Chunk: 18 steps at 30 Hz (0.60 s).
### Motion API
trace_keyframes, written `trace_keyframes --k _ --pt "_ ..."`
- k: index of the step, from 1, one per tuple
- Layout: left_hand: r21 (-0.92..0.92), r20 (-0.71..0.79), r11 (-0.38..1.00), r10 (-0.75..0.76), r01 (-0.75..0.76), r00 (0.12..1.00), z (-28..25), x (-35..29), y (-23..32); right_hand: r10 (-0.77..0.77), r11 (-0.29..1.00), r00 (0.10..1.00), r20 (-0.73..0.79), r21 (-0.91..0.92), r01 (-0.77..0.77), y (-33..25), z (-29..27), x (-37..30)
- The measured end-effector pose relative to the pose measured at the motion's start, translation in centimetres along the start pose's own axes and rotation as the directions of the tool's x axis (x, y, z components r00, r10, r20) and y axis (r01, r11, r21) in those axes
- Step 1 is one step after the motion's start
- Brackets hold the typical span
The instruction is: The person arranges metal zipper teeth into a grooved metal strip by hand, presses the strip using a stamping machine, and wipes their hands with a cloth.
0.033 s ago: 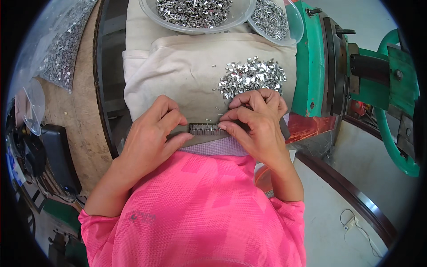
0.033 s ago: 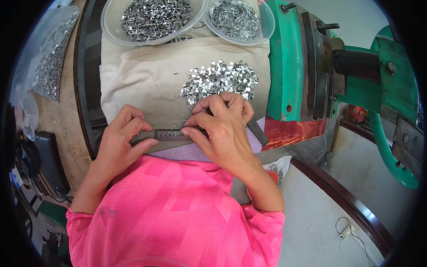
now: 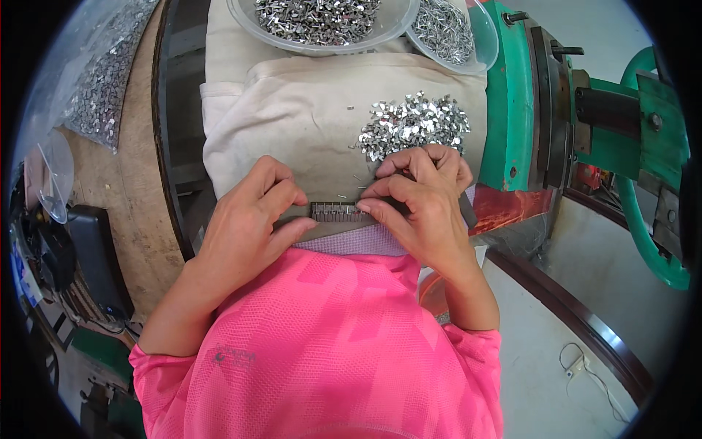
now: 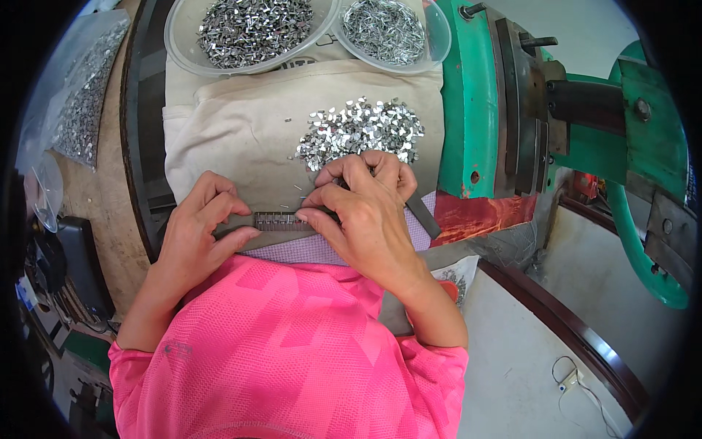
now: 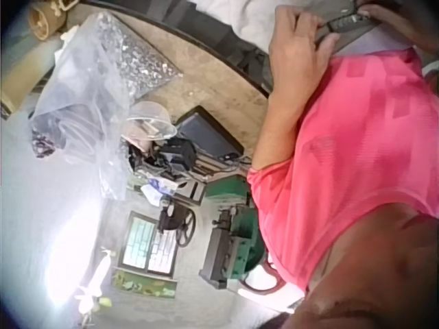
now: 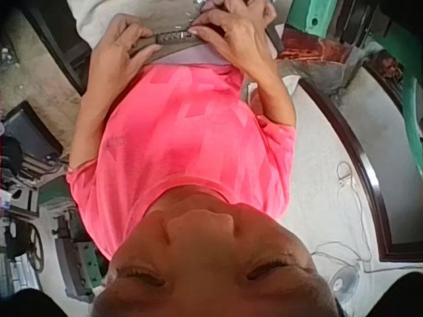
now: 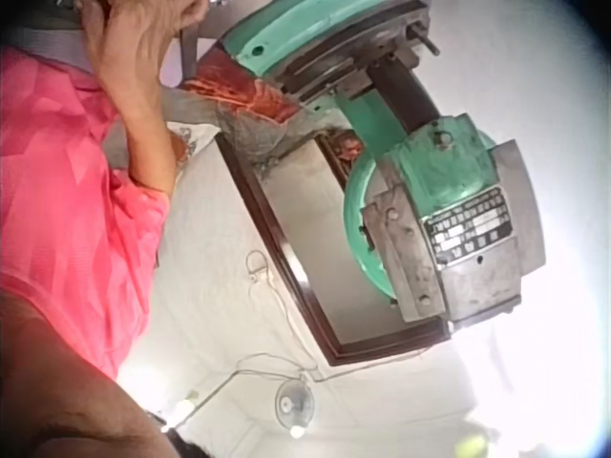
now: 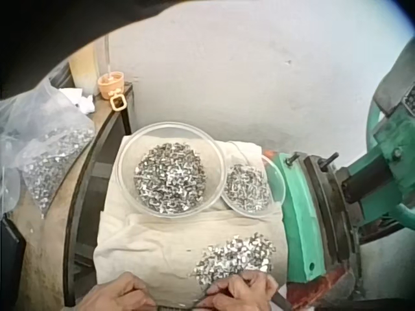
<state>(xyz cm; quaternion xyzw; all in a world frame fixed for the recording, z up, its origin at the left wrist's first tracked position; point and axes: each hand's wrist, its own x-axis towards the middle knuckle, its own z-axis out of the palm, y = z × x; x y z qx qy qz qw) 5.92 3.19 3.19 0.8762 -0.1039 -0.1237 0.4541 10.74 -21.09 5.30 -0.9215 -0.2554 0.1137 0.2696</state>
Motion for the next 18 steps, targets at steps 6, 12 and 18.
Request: trace_keyframes --k 6,12,18 --pt "-0.015 0.01 0.999 -0.039 0.039 0.999 -0.04 0.04 0.03 0.008 1.0 1.0 0.006 -0.008 -0.008 0.23 -0.38 -0.26" --pt "-0.015 0.002 1.0 -0.017 0.017 1.0 0.0 0.0 0.03 0.002 1.0 1.0 0.013 -0.002 -0.002 0.03 -0.26 -0.22" --pt "-0.013 0.004 1.0 -0.009 0.009 1.0 0.01 -0.02 -0.04 -0.004 0.997 1.0 -0.005 -0.071 0.004 0.49 -0.6 -0.74"
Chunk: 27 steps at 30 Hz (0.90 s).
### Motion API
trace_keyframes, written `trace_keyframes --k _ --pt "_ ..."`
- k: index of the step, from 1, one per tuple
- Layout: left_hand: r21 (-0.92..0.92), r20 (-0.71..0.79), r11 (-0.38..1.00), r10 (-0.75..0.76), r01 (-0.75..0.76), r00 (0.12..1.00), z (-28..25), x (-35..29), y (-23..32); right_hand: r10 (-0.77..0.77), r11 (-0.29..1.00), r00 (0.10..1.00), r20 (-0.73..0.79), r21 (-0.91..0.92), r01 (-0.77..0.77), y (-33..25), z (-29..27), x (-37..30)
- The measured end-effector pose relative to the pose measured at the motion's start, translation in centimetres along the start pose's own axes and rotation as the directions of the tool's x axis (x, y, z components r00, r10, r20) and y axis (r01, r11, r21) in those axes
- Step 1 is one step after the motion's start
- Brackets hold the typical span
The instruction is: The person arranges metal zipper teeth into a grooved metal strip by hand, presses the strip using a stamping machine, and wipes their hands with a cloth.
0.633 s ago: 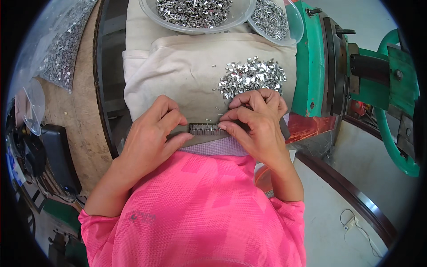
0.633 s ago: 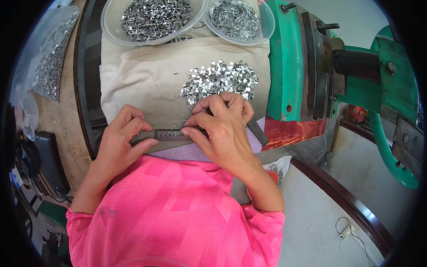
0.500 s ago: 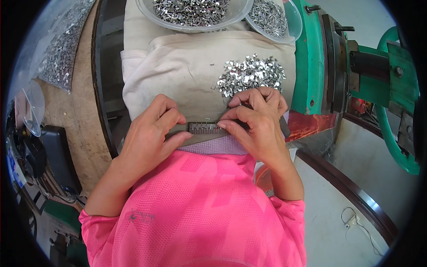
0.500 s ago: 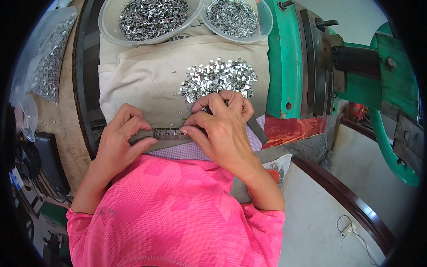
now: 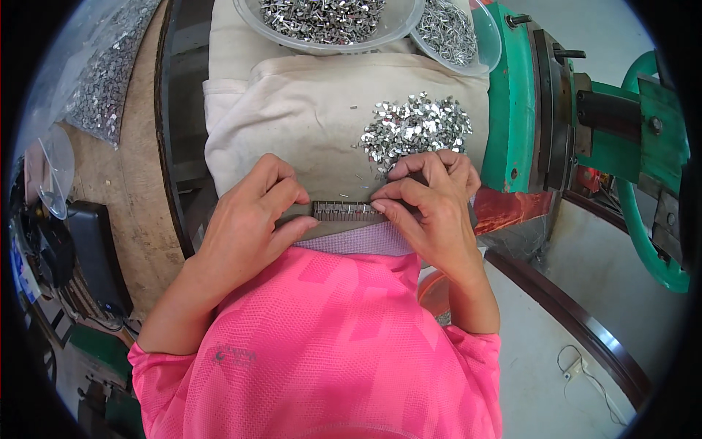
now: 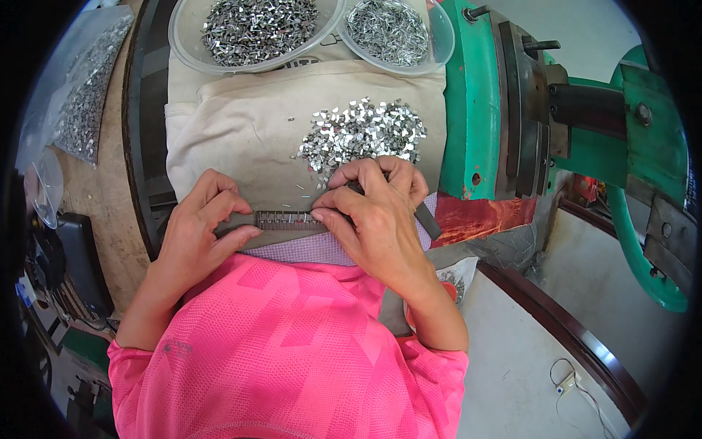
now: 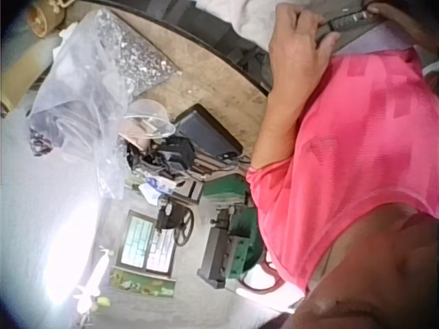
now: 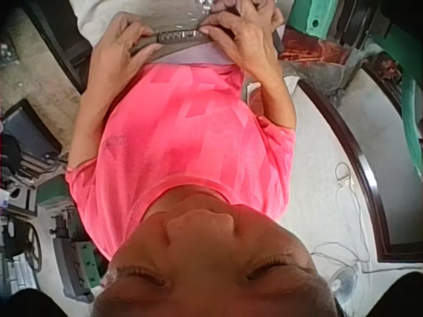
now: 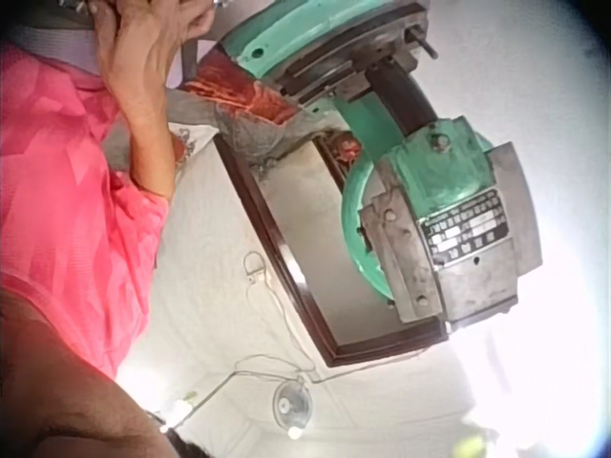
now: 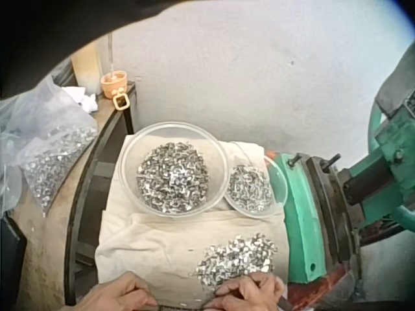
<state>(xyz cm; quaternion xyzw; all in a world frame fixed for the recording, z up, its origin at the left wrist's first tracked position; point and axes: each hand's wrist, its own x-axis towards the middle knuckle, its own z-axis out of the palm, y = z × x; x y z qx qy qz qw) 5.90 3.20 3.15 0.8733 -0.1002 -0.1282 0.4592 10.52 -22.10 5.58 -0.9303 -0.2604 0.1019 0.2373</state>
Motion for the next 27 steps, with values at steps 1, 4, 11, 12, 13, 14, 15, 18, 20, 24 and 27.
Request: trace_keyframes --k 1,4,11,12,13,14,15,18,20,24,27 --pt "-0.001 -0.003 1.0 0.005 -0.005 1.0 0.0 -0.1 -0.1 0.006 1.0 1.0 -0.012 -0.012 -0.006 -0.1 0.0 -0.1" --pt "0.001 0.0 1.0 0.004 -0.004 1.0 0.0 0.0 -0.1 0.019 0.999 0.999 -0.048 -0.03 -0.021 -0.4 0.4 -0.3" --pt "0.001 -0.004 1.0 0.007 -0.007 1.0 0.0 0.0 -0.1 0.004 0.998 0.996 -0.086 -0.069 -0.01 -0.5 1.2 -0.2" --pt "0.003 -0.007 1.0 0.007 -0.007 1.0 0.0 0.0 -0.1 0.002 0.997 0.997 -0.082 -0.079 -0.009 -0.5 1.1 -0.2" --pt "0.001 -0.003 1.0 0.005 -0.005 1.0 0.0 0.0 0.0 0.0 0.996 0.997 -0.078 -0.089 -0.007 -0.5 1.1 -0.2" --pt "0.0 0.001 1.0 0.002 -0.002 1.0 -0.1 0.0 0.0 -0.004 0.996 0.997 -0.078 -0.09 -0.003 -0.4 1.2 -0.3" --pt "0.001 -0.003 1.0 0.002 -0.002 1.0 -0.1 0.0 0.0 -0.002 0.996 0.997 -0.081 -0.083 -0.005 -0.4 1.2 -0.4" --pt "-0.005 0.006 1.0 -0.011 0.011 1.0 0.0 0.0 0.0 0.003 0.997 0.996 -0.089 -0.072 -0.009 -0.3 1.6 -0.5" --pt "-0.002 0.006 1.0 0.015 -0.015 1.0 -0.1 0.0 0.0 0.006 0.998 0.995 -0.095 -0.065 -0.013 -0.5 1.6 -0.4" --pt "0.005 0.004 1.0 0.015 -0.015 1.0 -0.2 0.0 0.0 0.003 0.996 0.996 -0.095 -0.087 -0.012 -0.5 1.4 -0.3" --pt "-0.003 -0.013 0.999 0.032 -0.032 0.999 -0.1 0.0 0.0 0.003 0.998 0.995 -0.104 -0.061 -0.01 -0.4 0.7 -0.3"
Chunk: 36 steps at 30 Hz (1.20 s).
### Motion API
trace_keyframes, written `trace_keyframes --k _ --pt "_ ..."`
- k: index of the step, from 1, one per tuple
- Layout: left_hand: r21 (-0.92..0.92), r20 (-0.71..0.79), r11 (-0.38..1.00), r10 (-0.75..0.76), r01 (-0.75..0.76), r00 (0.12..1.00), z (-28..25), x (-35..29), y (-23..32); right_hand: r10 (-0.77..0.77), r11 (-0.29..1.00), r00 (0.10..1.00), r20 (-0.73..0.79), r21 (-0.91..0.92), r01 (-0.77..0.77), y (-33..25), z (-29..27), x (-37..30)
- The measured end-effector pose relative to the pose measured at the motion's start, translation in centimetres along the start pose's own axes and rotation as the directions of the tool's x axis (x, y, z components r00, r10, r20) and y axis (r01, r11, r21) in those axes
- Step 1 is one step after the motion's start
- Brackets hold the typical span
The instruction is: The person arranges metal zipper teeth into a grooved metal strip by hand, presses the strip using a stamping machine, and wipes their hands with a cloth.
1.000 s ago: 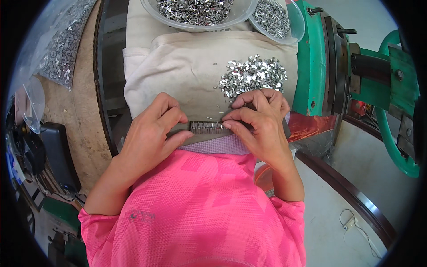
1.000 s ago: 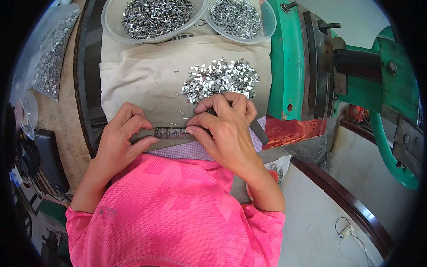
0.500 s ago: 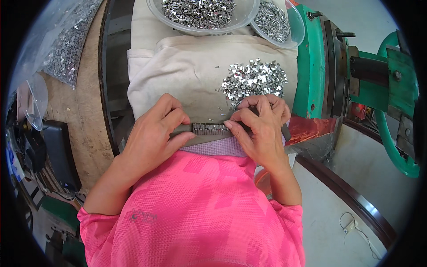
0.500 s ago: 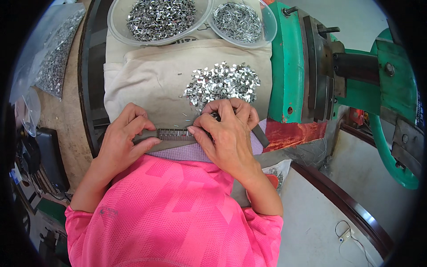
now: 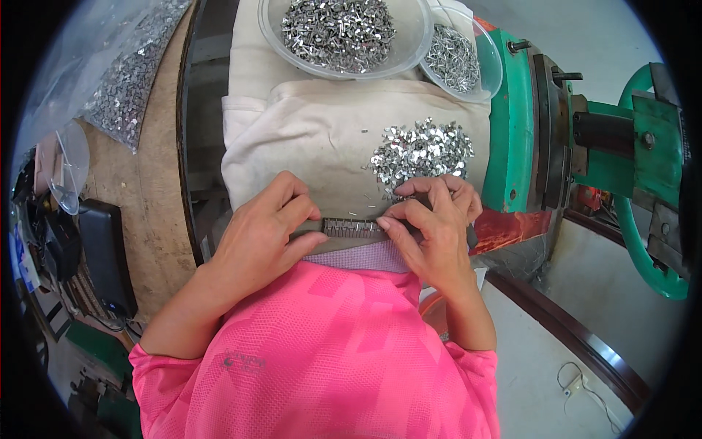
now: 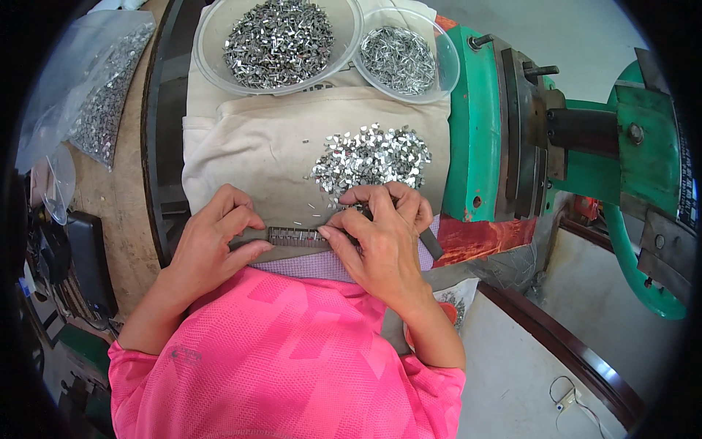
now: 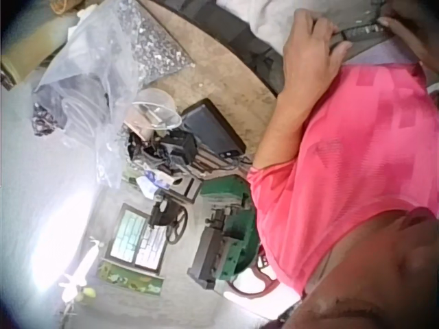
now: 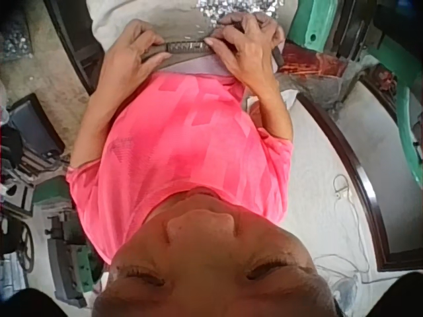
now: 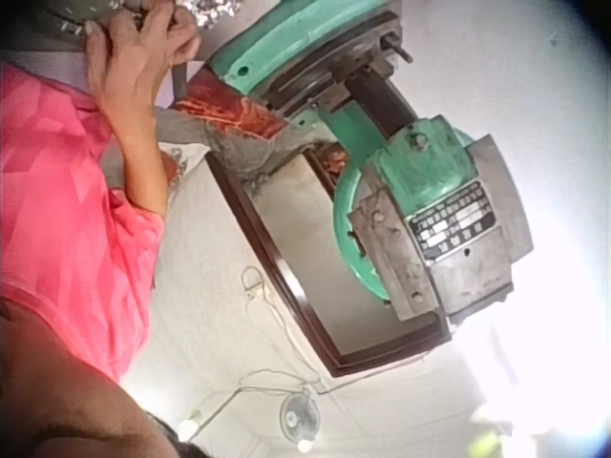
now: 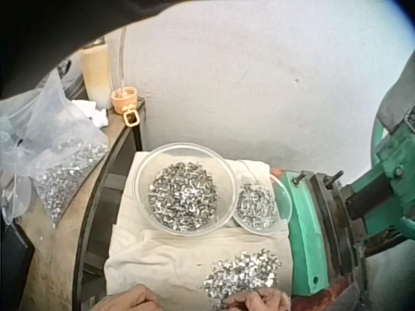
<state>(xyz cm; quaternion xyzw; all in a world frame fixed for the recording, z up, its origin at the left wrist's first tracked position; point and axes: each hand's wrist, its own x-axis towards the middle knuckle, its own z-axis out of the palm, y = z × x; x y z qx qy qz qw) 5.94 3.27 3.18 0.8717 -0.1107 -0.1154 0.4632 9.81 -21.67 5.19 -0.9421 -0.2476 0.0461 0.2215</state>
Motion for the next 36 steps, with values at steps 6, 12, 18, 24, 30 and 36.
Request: trace_keyframes --k 6,12,18,24,30,36 --pt "-0.003 0.012 1.0 0.001 -0.001 1.0 -0.1 0.0 0.1 -0.022 0.994 0.998 0.054 0.112 0.016 -0.7 -0.4 1.1" --pt "-0.024 0.017 1.0 0.003 -0.003 1.0 -0.1 -0.1 0.0 -0.065 0.99 0.987 0.148 0.131 0.045 -1.4 0.1 2.4" --pt "-0.036 0.036 0.999 0.012 -0.01 0.999 -0.3 -0.1 0.0 -0.093 0.984 0.984 0.153 0.164 0.067 -2.2 0.7 3.5" --pt "-0.038 0.034 0.999 -0.009 0.01 0.999 -0.4 0.0 0.2 -0.106 0.982 0.984 0.143 0.172 0.081 -2.6 1.6 4.0" --pt "-0.041 0.032 0.999 -0.016 0.018 0.999 -0.4 0.0 0.3 -0.109 0.976 0.985 0.133 0.202 0.081 -2.4 1.7 3.9" --pt "-0.039 0.039 0.999 -0.015 0.017 0.999 -0.5 0.1 0.5 -0.104 0.974 0.986 0.127 0.215 0.075 -2.3 0.9 4.1"
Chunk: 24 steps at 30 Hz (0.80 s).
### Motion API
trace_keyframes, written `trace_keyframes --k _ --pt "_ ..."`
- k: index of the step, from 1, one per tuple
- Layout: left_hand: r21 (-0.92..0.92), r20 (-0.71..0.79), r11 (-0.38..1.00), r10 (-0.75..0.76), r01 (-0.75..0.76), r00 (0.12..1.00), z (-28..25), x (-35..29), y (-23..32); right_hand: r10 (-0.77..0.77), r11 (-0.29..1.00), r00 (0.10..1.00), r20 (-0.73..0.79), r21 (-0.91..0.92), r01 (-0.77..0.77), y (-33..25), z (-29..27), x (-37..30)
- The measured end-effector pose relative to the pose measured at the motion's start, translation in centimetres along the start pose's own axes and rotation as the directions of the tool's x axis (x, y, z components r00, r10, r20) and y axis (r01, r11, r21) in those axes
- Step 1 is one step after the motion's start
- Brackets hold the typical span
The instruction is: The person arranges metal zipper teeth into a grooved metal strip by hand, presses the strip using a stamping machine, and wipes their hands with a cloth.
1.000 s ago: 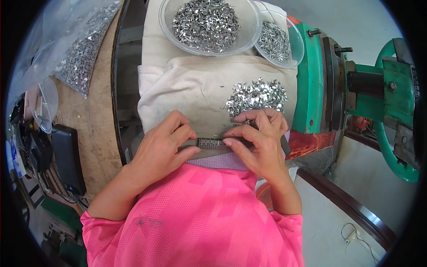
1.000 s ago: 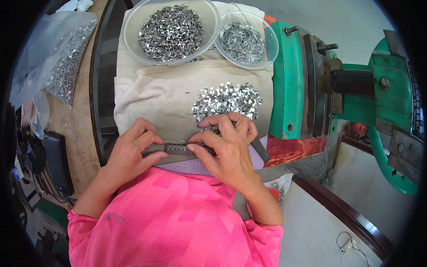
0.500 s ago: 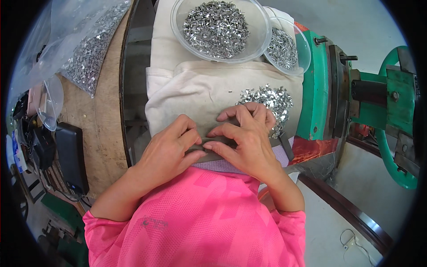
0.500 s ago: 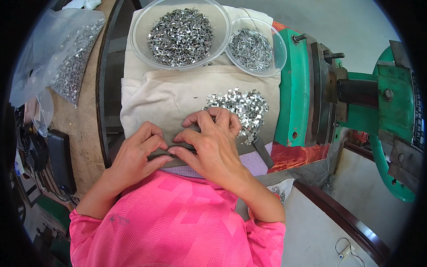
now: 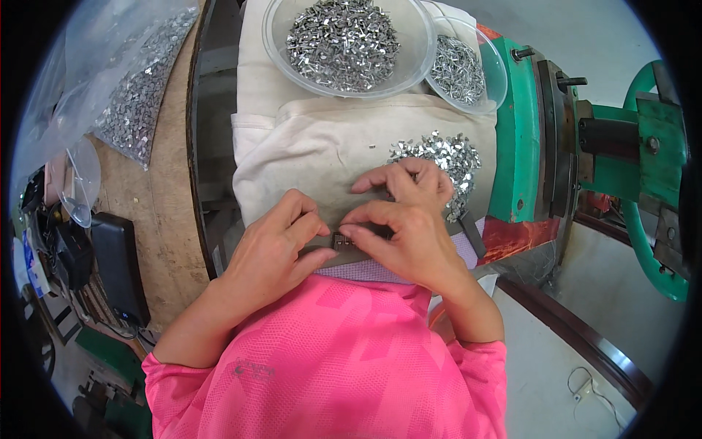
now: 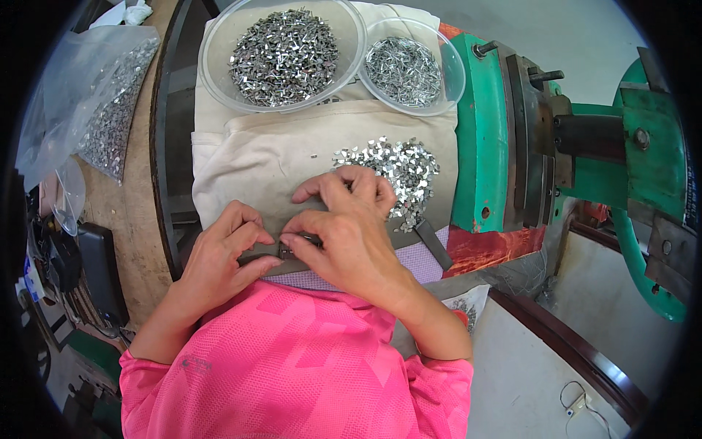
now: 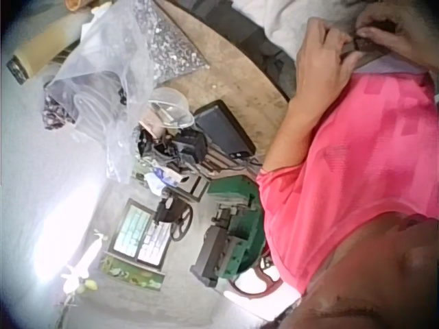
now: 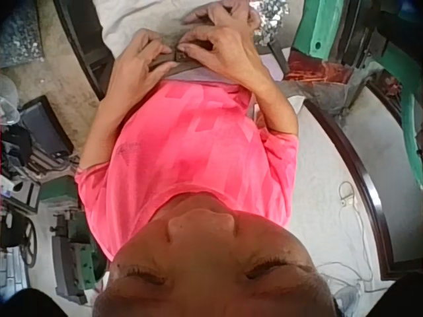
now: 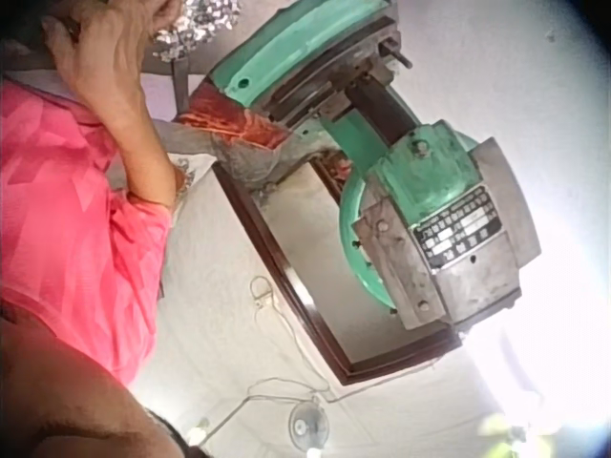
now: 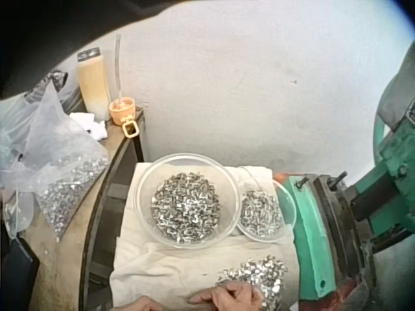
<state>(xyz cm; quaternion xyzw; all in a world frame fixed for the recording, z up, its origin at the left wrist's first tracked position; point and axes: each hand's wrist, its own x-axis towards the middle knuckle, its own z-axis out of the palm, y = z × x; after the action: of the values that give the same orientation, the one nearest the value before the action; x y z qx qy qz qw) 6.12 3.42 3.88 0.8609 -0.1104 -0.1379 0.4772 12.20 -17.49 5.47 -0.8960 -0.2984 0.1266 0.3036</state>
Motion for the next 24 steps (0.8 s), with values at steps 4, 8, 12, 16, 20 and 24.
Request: trace_keyframes --k 4,8,12,16,20,24 --pt "0.016 0.002 1.0 -0.003 0.003 1.0 0.0 0.0 0.1 0.031 0.999 0.999 -0.041 0.008 -0.031 1.2 -1.6 -0.9" --pt "0.019 0.009 1.0 -0.019 0.019 1.0 0.1 0.0 0.2 0.149 0.988 0.988 -0.043 0.041 -0.147 2.0 -2.6 -3.1" --pt "0.022 0.002 1.0 -0.006 0.006 1.0 0.4 0.1 0.2 0.209 0.978 0.975 -0.075 -0.001 -0.209 2.5 -2.6 -4.5" --pt "0.021 -0.012 0.999 -0.042 0.043 0.999 0.5 0.1 0.2 0.201 0.979 0.976 -0.081 -0.024 -0.203 3.0 -2.5 -5.0" --pt "0.04 -0.038 0.999 -0.03 0.032 0.999 0.6 -0.1 -0.2 0.16 0.986 0.985 -0.071 -0.039 -0.163 2.8 -2.7 -5.0" --pt "0.036 -0.033 0.998 -0.043 0.044 0.999 0.6 0.1 -0.1 0.153 0.987 0.986 -0.065 -0.049 -0.156 2.8 -2.3 -4.9"
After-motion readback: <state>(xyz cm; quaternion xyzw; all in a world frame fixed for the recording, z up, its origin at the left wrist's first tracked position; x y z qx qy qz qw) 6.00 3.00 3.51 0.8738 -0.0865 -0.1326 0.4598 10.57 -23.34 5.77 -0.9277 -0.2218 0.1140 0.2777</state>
